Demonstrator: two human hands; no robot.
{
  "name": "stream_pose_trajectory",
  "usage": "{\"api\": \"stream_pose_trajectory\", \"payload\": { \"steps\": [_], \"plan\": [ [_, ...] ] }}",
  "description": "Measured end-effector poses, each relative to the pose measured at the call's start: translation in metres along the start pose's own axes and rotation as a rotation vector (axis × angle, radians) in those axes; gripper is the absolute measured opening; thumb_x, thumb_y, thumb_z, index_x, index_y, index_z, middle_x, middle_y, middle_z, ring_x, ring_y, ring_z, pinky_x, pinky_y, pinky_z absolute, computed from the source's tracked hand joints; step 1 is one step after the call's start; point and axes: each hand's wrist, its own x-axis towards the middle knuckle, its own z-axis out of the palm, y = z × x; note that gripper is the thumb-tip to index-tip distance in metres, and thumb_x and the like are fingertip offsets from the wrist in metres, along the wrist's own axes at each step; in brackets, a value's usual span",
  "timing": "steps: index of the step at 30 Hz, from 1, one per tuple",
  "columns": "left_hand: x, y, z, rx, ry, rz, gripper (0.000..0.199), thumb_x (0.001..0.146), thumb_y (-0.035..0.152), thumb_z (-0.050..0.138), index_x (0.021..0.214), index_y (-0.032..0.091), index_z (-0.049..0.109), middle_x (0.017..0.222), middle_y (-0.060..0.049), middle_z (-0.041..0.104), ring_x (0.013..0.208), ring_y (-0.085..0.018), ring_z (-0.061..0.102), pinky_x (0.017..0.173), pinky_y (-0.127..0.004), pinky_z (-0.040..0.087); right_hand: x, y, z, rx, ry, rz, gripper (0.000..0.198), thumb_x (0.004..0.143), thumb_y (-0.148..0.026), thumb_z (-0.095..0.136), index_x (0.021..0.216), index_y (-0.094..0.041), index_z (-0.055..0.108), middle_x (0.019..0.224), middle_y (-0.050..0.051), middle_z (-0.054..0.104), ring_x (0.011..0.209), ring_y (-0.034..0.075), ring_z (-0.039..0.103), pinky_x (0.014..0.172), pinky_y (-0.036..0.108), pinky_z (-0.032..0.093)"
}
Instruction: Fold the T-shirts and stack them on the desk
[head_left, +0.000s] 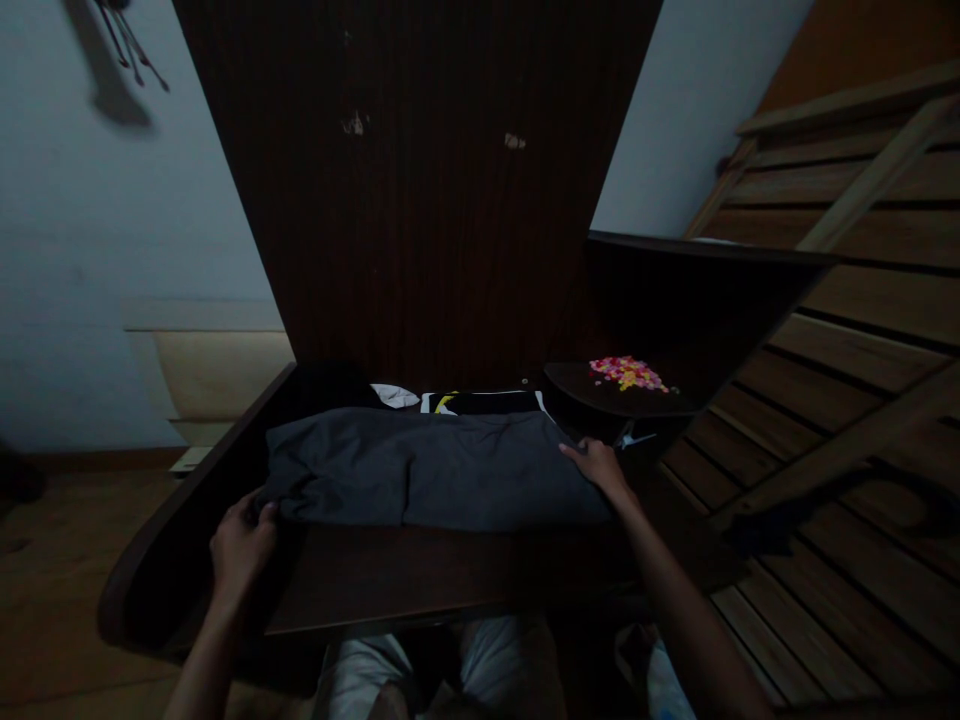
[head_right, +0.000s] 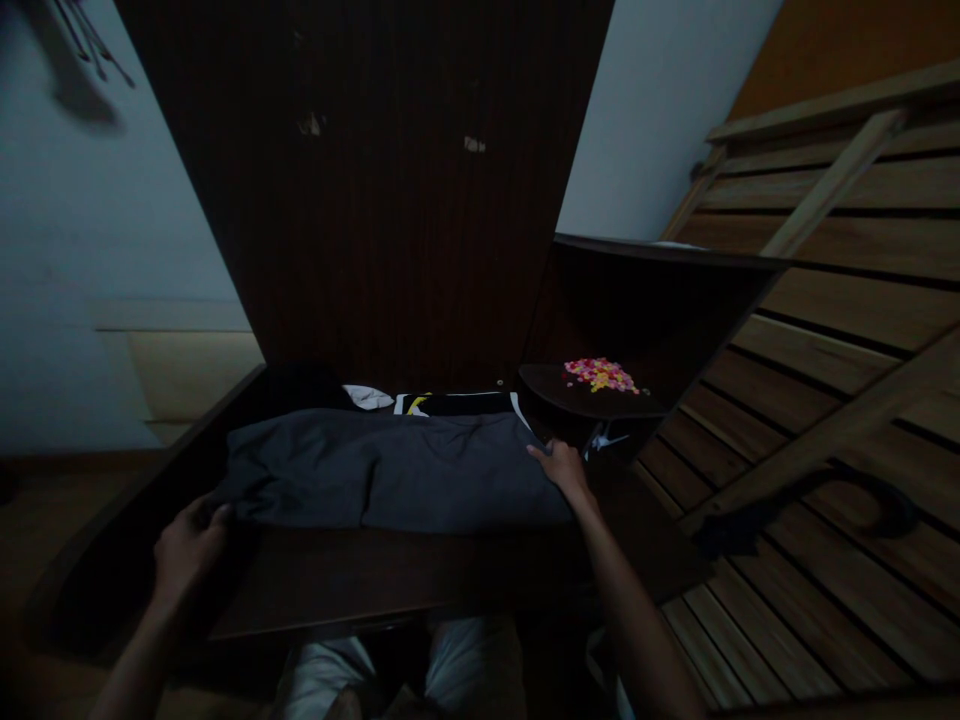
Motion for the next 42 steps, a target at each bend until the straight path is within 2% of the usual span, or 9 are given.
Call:
{"api": "stream_pose_trajectory", "payload": {
  "steps": [7,13,17,20,23,28,33,37,42],
  "plan": [
    [-0.015,0.008,-0.014,0.114,0.266,0.216,0.051,0.077,0.022,0.046,0.126,0.015,0.055,0.112,-0.018,0.055,0.109,-0.037,0.055,0.092,-0.051,0.048,0.001,0.012,0.007,-0.007,0.130,-0.024,0.031,0.088,-0.048,0.055,0.081,-0.020,0.066,0.079,0.009,0.071,0.075,0.022,0.067,0.063,0.027,0.041],
    [-0.014,0.010,-0.024,0.178,0.181,0.320,0.049,0.076,0.016,0.046,0.125,0.009,0.052,0.113,-0.019,0.057,0.113,-0.034,0.054,0.096,-0.048,0.046,-0.003,0.010,0.010,-0.082,0.095,0.063,0.039,0.090,-0.054,0.048,0.091,-0.019,0.066,0.083,0.010,0.070,0.080,0.024,0.067,0.063,0.028,0.041],
    [-0.015,0.010,-0.029,0.037,0.102,0.161,0.049,0.080,0.020,0.045,0.128,0.011,0.050,0.112,-0.018,0.062,0.107,-0.034,0.060,0.095,-0.050,0.047,-0.013,-0.003,0.008,-0.200,0.140,0.063,0.038,0.093,-0.050,0.045,0.102,-0.017,0.064,0.095,0.015,0.067,0.091,0.027,0.064,0.072,0.034,0.044],
    [-0.017,0.014,-0.030,-0.185,0.081,0.017,0.048,0.081,0.025,0.047,0.128,0.016,0.052,0.116,-0.015,0.064,0.111,-0.032,0.060,0.097,-0.049,0.046,-0.021,-0.024,0.008,-0.249,0.337,-0.056,0.028,0.090,-0.033,0.051,0.108,-0.014,0.062,0.112,0.020,0.060,0.106,0.032,0.056,0.083,0.043,0.043],
    [-0.020,0.026,-0.031,-0.514,0.051,-0.106,0.052,0.077,0.029,0.053,0.128,0.017,0.051,0.118,-0.013,0.065,0.112,-0.028,0.061,0.095,-0.044,0.048,-0.028,-0.061,0.012,-0.089,0.380,-0.237,0.024,0.086,-0.027,0.054,0.104,-0.014,0.063,0.114,0.018,0.059,0.106,0.032,0.053,0.087,0.044,0.042],
    [-0.027,0.050,-0.033,-0.668,-0.105,-0.043,0.063,0.070,0.033,0.063,0.130,0.022,0.048,0.119,-0.010,0.067,0.104,-0.023,0.066,0.082,-0.033,0.054,-0.045,-0.148,0.029,0.391,0.160,-0.629,0.009,0.084,-0.026,0.057,0.085,-0.020,0.064,0.092,0.007,0.063,0.092,0.022,0.057,0.086,0.037,0.045],
    [-0.034,0.067,-0.020,-0.459,-0.374,0.243,0.059,0.068,0.029,0.058,0.125,0.018,0.052,0.112,-0.012,0.071,0.107,-0.027,0.066,0.084,-0.036,0.054,-0.066,-0.234,0.043,0.730,-0.263,-0.741,0.024,0.084,-0.042,0.061,0.091,-0.019,0.063,0.093,0.003,0.065,0.076,0.014,0.059,0.071,0.029,0.049],
    [-0.047,0.080,-0.001,-0.233,-0.539,0.461,0.053,0.071,0.023,0.051,0.124,0.020,0.053,0.114,-0.009,0.072,0.108,-0.025,0.066,0.094,-0.039,0.049,-0.076,-0.285,0.049,0.732,-0.454,-0.780,0.057,0.073,-0.054,0.071,0.118,-0.021,0.056,0.115,0.007,0.060,0.082,0.015,0.061,0.074,0.032,0.051],
    [-0.066,0.089,0.028,0.051,-0.559,0.615,0.042,0.074,0.017,0.050,0.115,0.014,0.060,0.122,-0.016,0.066,0.116,-0.029,0.060,0.101,-0.042,0.044,-0.089,-0.316,0.061,0.454,-0.451,-0.982,0.100,0.056,-0.064,0.079,0.140,-0.028,0.039,0.129,0.010,0.050,0.113,0.028,0.056,0.092,0.044,0.048]
  ]
}}
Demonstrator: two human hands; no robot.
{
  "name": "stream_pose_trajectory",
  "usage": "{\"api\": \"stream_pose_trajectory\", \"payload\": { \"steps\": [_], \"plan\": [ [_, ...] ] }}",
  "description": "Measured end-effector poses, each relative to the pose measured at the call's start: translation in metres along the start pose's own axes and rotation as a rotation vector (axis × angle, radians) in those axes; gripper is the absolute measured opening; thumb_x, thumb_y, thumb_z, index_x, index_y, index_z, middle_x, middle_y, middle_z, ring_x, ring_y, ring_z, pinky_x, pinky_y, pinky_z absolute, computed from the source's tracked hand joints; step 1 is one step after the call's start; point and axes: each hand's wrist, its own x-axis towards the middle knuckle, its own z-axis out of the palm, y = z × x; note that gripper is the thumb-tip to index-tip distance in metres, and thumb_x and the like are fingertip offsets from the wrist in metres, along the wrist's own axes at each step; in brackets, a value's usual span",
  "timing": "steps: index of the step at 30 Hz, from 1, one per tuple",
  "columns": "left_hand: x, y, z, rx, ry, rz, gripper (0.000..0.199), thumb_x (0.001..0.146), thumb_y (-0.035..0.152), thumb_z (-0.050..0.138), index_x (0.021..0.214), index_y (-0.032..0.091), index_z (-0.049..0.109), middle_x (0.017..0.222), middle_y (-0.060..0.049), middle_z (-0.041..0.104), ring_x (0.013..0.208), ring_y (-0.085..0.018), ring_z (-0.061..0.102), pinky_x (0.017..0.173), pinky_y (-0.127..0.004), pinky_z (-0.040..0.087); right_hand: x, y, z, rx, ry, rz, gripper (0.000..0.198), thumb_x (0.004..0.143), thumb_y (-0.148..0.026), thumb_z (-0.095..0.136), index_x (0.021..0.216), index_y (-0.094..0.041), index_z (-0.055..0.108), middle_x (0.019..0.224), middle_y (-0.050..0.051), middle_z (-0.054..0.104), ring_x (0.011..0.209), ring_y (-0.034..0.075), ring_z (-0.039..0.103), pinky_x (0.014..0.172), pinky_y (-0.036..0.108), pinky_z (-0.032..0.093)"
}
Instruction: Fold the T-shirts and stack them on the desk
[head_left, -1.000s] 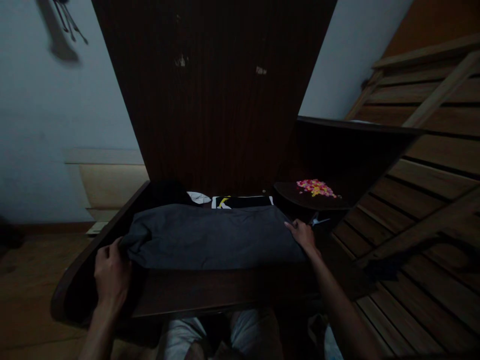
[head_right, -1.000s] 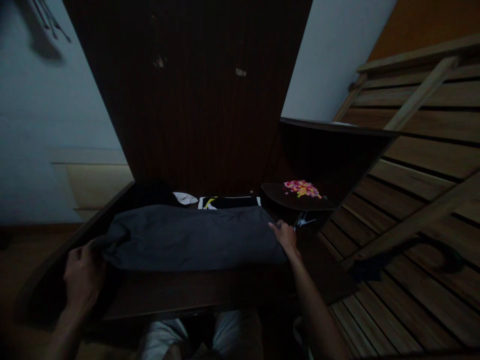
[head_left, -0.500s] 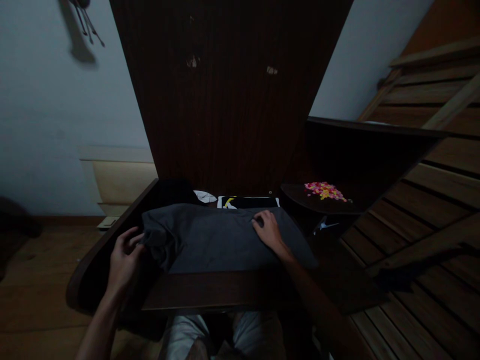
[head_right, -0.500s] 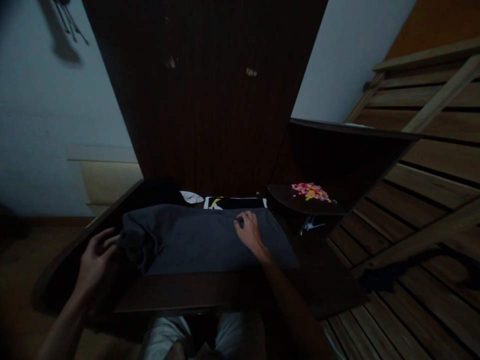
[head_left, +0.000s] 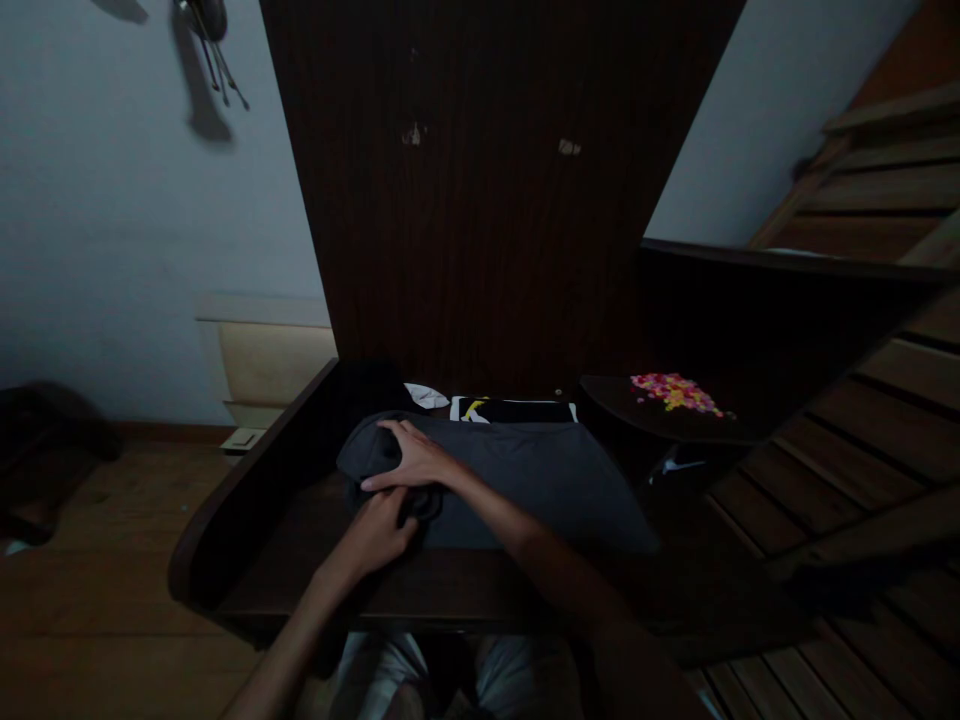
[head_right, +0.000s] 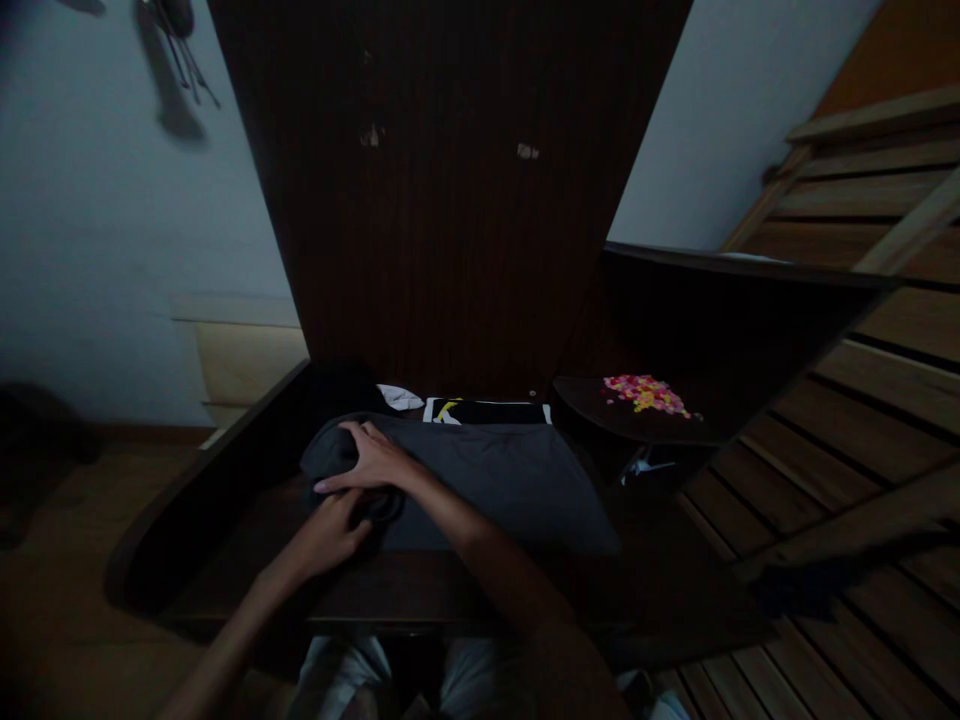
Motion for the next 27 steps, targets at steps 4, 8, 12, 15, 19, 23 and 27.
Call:
{"api": "stream_pose_trajectory", "payload": {
  "steps": [4,8,12,15,19,23,27],
  "plan": [
    [0.001,0.001,0.018,0.148,-0.089,0.073,0.041,0.074,0.015,0.050,0.114,0.012,0.058,0.120,-0.019,0.064,0.116,-0.030,0.059,0.101,-0.042,0.043,-0.001,-0.003,0.015,-0.217,-0.024,-0.041,0.097,0.061,-0.044,0.082,0.144,-0.036,0.033,0.136,0.008,0.041,0.108,0.028,0.060,0.090,0.044,0.049],
    [-0.001,-0.001,0.022,0.126,-0.054,0.150,0.041,0.075,0.013,0.049,0.116,0.016,0.056,0.110,-0.013,0.065,0.104,-0.026,0.064,0.094,-0.038,0.048,0.000,0.007,0.012,-0.269,0.094,-0.015,0.059,0.073,-0.021,0.066,0.130,-0.030,0.052,0.129,0.005,0.051,0.099,0.022,0.063,0.088,0.036,0.050],
    [-0.006,-0.003,0.018,0.017,0.048,0.198,0.042,0.076,0.010,0.045,0.116,0.018,0.055,0.110,-0.011,0.066,0.105,-0.022,0.063,0.095,-0.036,0.049,0.006,0.029,-0.013,-0.093,0.311,0.037,0.031,0.072,-0.011,0.057,0.101,-0.021,0.065,0.099,0.003,0.066,0.096,0.019,0.062,0.089,0.032,0.047],
    [-0.011,-0.005,0.017,-0.040,0.107,0.250,0.049,0.072,0.006,0.044,0.118,0.019,0.053,0.118,-0.010,0.064,0.112,-0.021,0.060,0.100,-0.037,0.047,0.002,0.053,-0.035,0.065,0.444,0.142,0.021,0.069,-0.010,0.055,0.084,-0.020,0.065,0.086,0.001,0.068,0.086,0.018,0.063,0.084,0.031,0.049],
    [-0.016,-0.006,0.018,-0.047,0.103,0.265,0.056,0.069,0.005,0.044,0.122,0.019,0.052,0.121,-0.011,0.063,0.115,-0.022,0.059,0.100,-0.038,0.048,-0.013,0.086,-0.052,0.235,0.473,0.303,0.017,0.064,-0.008,0.058,0.075,-0.020,0.061,0.078,-0.001,0.066,0.082,0.017,0.063,0.079,0.030,0.049],
    [-0.017,-0.006,0.023,0.002,0.088,0.285,0.058,0.070,0.005,0.045,0.126,0.019,0.053,0.128,-0.011,0.060,0.121,-0.022,0.055,0.104,-0.038,0.045,-0.024,0.097,-0.054,0.266,0.356,0.352,0.023,0.064,-0.010,0.065,0.085,-0.019,0.063,0.085,0.000,0.065,0.086,0.016,0.063,0.084,0.033,0.049],
    [-0.013,-0.003,0.032,0.128,0.018,0.260,0.062,0.070,0.004,0.047,0.130,0.019,0.052,0.133,-0.011,0.058,0.121,-0.023,0.055,0.104,-0.039,0.045,-0.016,0.064,-0.040,-0.050,0.366,0.163,0.026,0.073,-0.023,0.070,0.098,-0.020,0.065,0.105,0.006,0.063,0.105,0.022,0.054,0.098,0.042,0.041]
  ]
}}
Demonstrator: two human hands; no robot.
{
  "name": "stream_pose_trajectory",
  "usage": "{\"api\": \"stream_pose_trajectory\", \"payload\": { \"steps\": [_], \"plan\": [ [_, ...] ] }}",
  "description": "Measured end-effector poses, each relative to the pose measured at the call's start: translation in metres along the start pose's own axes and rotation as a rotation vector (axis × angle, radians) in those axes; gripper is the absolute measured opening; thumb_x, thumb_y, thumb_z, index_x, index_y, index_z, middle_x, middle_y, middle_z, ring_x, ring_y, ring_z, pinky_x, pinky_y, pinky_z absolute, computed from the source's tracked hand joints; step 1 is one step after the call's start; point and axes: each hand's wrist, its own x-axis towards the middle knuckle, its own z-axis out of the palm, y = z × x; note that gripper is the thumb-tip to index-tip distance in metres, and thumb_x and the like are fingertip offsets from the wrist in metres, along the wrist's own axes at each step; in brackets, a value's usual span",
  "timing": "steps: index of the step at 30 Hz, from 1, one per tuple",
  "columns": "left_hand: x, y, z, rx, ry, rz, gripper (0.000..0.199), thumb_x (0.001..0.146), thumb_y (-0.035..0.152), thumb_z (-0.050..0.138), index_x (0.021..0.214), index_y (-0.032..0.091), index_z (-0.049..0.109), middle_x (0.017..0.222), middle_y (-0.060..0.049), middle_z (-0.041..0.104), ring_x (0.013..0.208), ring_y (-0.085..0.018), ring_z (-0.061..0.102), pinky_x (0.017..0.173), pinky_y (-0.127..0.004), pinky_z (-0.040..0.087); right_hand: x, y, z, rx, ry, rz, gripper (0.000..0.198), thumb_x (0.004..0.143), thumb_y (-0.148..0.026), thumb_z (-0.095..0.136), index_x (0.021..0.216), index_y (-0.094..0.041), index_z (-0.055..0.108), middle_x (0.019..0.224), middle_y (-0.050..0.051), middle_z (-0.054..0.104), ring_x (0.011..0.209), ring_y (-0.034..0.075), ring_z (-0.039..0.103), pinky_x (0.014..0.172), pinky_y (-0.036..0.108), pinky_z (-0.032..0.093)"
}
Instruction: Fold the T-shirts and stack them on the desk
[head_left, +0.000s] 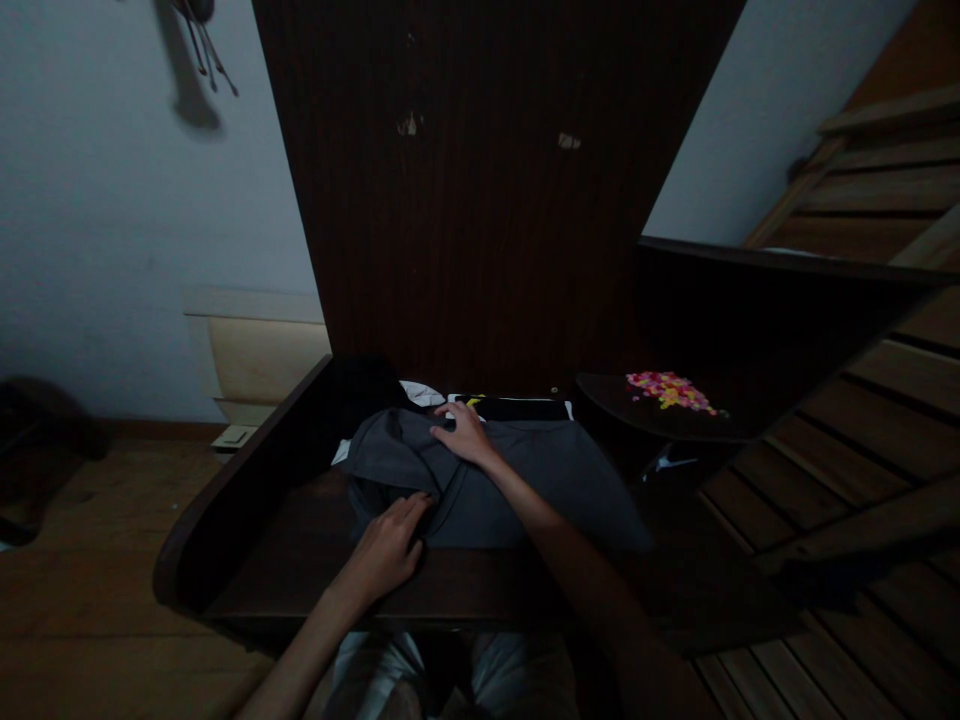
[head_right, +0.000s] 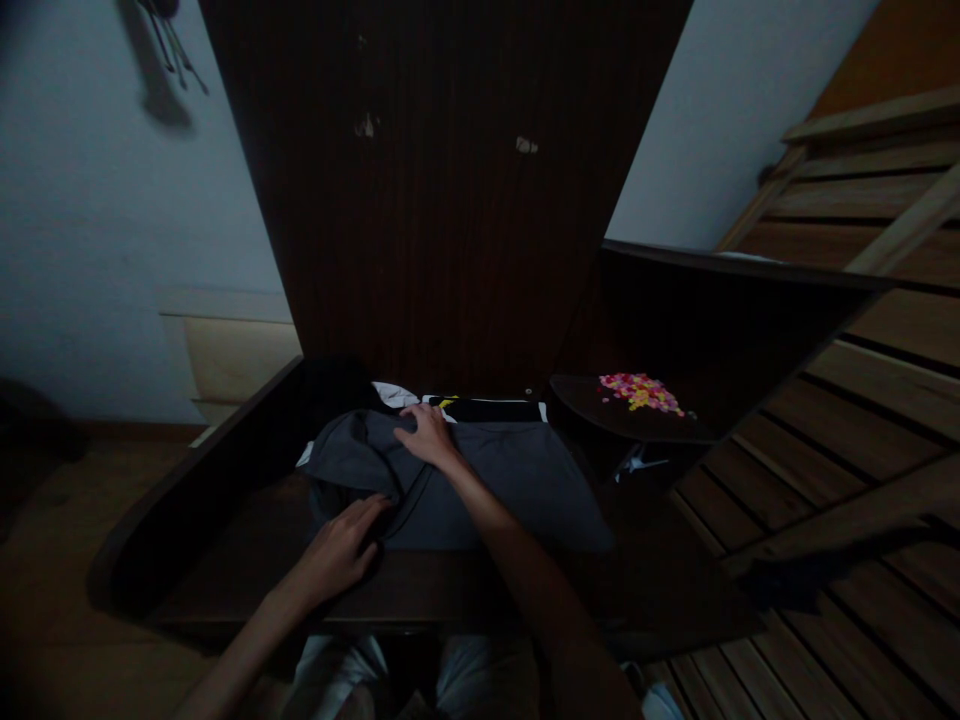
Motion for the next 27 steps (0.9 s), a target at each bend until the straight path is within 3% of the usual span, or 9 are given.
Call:
{"api": "stream_pose_trajectory", "payload": {
  "steps": [5,8,10,13,15,18,22,24,27],
  "plan": [
    [0.007,0.012,0.004,0.146,-0.090,-0.016,0.055,0.071,0.002,0.046,0.123,0.016,0.056,0.128,-0.014,0.061,0.114,-0.027,0.056,0.095,-0.042,0.048,-0.001,-0.060,0.047,-0.126,-0.233,-0.479,0.046,0.078,-0.040,0.072,0.119,-0.023,0.060,0.127,0.008,0.056,0.120,0.026,0.043,0.103,0.044,0.036],
    [0.008,0.017,0.002,0.172,-0.115,0.000,0.048,0.070,0.002,0.046,0.115,0.014,0.059,0.118,-0.014,0.065,0.112,-0.028,0.057,0.092,-0.041,0.048,0.000,-0.075,0.078,-0.306,-0.362,-0.609,0.057,0.073,-0.036,0.077,0.125,-0.024,0.057,0.135,0.008,0.054,0.124,0.031,0.040,0.102,0.049,0.036],
    [0.006,0.018,0.002,0.171,-0.105,0.011,0.046,0.070,0.002,0.046,0.111,0.016,0.060,0.112,-0.013,0.066,0.110,-0.027,0.057,0.091,-0.040,0.049,0.002,-0.076,0.093,-0.427,-0.393,-0.625,0.048,0.077,-0.023,0.072,0.123,-0.022,0.059,0.127,0.010,0.059,0.124,0.031,0.041,0.101,0.049,0.037],
    [0.002,0.014,0.003,0.155,-0.053,0.042,0.049,0.072,0.002,0.046,0.116,0.017,0.060,0.115,-0.012,0.065,0.109,-0.026,0.057,0.092,-0.041,0.049,0.006,-0.071,0.098,-0.477,-0.370,-0.576,0.030,0.084,-0.013,0.057,0.113,-0.019,0.064,0.108,0.011,0.067,0.118,0.029,0.047,0.099,0.046,0.039],
    [-0.003,0.009,0.006,0.151,0.001,0.074,0.054,0.073,0.003,0.045,0.124,0.017,0.057,0.123,-0.012,0.062,0.111,-0.026,0.057,0.097,-0.042,0.048,0.010,-0.065,0.087,-0.406,-0.296,-0.511,0.029,0.085,-0.011,0.051,0.110,-0.020,0.065,0.104,0.010,0.067,0.111,0.026,0.051,0.096,0.042,0.041],
    [-0.011,0.000,0.011,0.136,0.095,0.110,0.056,0.076,0.003,0.043,0.129,0.018,0.054,0.126,-0.011,0.060,0.112,-0.024,0.057,0.099,-0.041,0.048,0.013,-0.046,0.055,-0.200,-0.084,-0.378,0.034,0.083,-0.007,0.045,0.106,-0.022,0.067,0.103,0.006,0.066,0.102,0.021,0.056,0.094,0.035,0.044],
    [-0.024,-0.007,0.019,0.144,0.244,0.183,0.051,0.083,0.003,0.039,0.130,0.018,0.053,0.119,-0.011,0.063,0.108,-0.021,0.058,0.093,-0.035,0.049,0.010,0.004,0.008,0.059,0.165,-0.167,0.032,0.076,-0.003,0.041,0.083,-0.020,0.067,0.090,0.004,0.065,0.094,0.018,0.059,0.091,0.033,0.045],
    [-0.028,-0.008,0.023,0.200,0.296,0.236,0.051,0.084,0.002,0.038,0.128,0.018,0.055,0.115,-0.012,0.065,0.103,-0.021,0.060,0.093,-0.038,0.047,0.006,0.032,-0.007,0.108,0.181,-0.018,0.028,0.072,-0.003,0.043,0.075,-0.020,0.066,0.087,0.003,0.065,0.090,0.018,0.060,0.090,0.032,0.046],
    [-0.030,-0.005,0.026,0.263,0.317,0.248,0.050,0.083,0.000,0.038,0.126,0.019,0.058,0.113,-0.011,0.066,0.097,-0.021,0.060,0.092,-0.041,0.043,-0.001,0.062,-0.016,0.150,0.019,0.204,0.023,0.068,-0.005,0.049,0.072,-0.018,0.067,0.083,0.001,0.065,0.080,0.016,0.061,0.082,0.030,0.048]
  ]
}}
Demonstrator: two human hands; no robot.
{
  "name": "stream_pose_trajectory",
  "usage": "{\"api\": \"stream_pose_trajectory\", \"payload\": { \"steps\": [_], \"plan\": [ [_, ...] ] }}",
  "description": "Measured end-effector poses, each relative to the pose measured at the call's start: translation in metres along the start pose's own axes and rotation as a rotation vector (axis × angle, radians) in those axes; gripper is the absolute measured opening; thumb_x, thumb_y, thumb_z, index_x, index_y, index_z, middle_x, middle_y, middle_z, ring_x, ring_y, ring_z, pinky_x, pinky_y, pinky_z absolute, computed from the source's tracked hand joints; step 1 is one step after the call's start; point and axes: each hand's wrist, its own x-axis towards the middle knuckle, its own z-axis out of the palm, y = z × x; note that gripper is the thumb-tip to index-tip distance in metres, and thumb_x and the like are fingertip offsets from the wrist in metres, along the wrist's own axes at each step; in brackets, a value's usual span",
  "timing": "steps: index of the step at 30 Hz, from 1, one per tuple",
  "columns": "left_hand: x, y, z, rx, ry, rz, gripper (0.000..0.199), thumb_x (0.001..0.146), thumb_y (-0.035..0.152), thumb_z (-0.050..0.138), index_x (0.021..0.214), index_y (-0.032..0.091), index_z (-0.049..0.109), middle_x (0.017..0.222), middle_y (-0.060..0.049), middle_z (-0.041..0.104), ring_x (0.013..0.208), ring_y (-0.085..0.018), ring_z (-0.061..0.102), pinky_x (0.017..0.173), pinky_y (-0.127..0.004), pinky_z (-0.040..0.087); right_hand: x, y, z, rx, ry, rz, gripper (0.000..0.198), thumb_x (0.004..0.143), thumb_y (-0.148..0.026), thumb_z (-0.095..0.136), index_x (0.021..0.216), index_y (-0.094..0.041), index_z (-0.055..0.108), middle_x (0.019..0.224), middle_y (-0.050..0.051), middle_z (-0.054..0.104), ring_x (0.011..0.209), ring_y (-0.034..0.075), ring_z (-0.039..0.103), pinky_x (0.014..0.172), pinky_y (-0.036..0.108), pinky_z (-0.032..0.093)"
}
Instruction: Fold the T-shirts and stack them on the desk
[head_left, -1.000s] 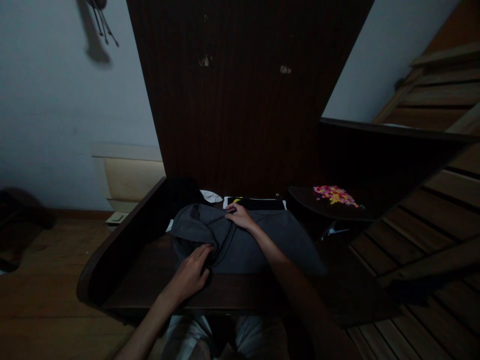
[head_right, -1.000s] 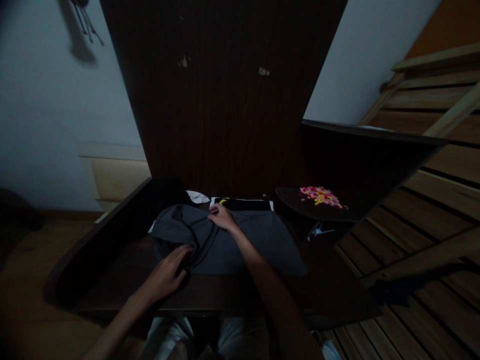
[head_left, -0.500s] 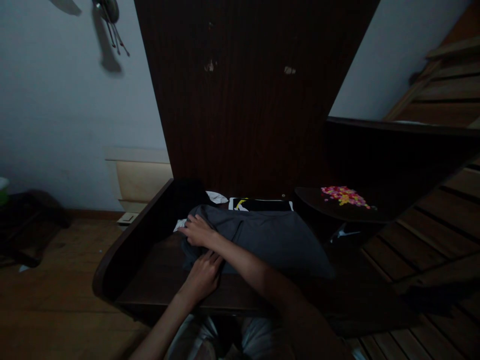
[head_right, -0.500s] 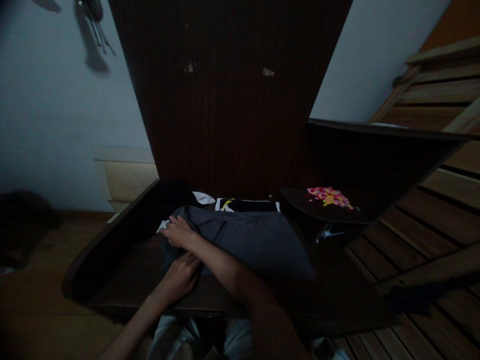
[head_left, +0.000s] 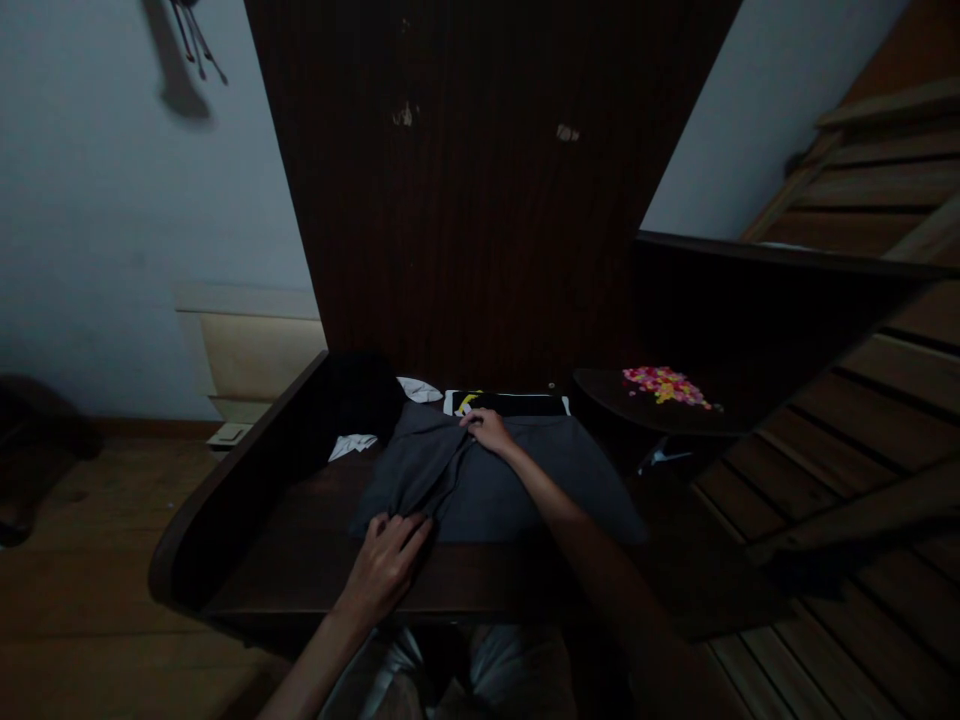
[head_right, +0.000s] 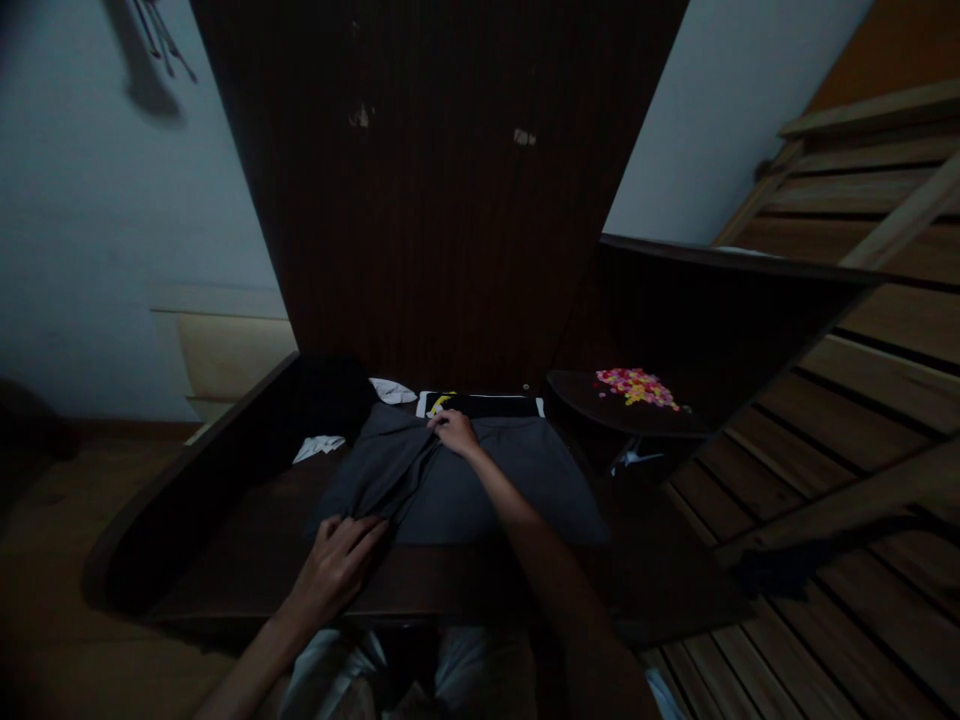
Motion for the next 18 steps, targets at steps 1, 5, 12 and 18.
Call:
{"api": "stream_pose_trajectory", "payload": {
  "steps": [1,5,12,18],
  "plan": [
    [0.001,0.001,0.000,0.008,0.001,-0.018,0.050,0.084,0.001,0.039,0.126,0.019,0.058,0.114,-0.012,0.066,0.097,-0.021,0.060,0.092,-0.041,0.042,0.000,0.005,-0.001,0.006,-0.059,0.029,0.022,0.067,-0.006,0.051,0.074,-0.018,0.068,0.081,0.000,0.065,0.079,0.016,0.061,0.082,0.030,0.048],
    [0.006,0.004,-0.002,0.024,0.003,-0.139,0.047,0.086,0.006,0.040,0.128,0.018,0.057,0.120,-0.014,0.063,0.102,-0.023,0.058,0.087,-0.039,0.043,0.003,0.007,-0.001,0.015,-0.171,-0.049,0.024,0.067,-0.006,0.051,0.078,-0.019,0.069,0.081,-0.002,0.066,0.081,0.015,0.060,0.084,0.028,0.045],
    [0.005,0.007,-0.015,0.021,0.002,-0.255,0.018,0.085,0.013,0.047,0.086,0.019,0.064,0.106,-0.012,0.063,0.092,-0.024,0.057,0.082,-0.040,0.051,0.011,-0.003,-0.008,0.069,-0.352,0.009,0.021,0.064,-0.004,0.046,0.064,-0.017,0.062,0.068,-0.002,0.059,0.070,0.012,0.055,0.070,0.024,0.046],
    [0.005,0.005,-0.024,-0.092,0.010,-0.381,0.018,0.084,0.020,0.048,0.087,0.019,0.066,0.124,-0.013,0.062,0.108,-0.026,0.062,0.089,-0.040,0.055,0.005,-0.012,-0.017,0.329,-0.406,0.206,0.013,0.069,-0.013,0.048,0.071,-0.018,0.060,0.064,-0.003,0.055,0.058,0.011,0.053,0.058,0.023,0.049]
  ]
}}
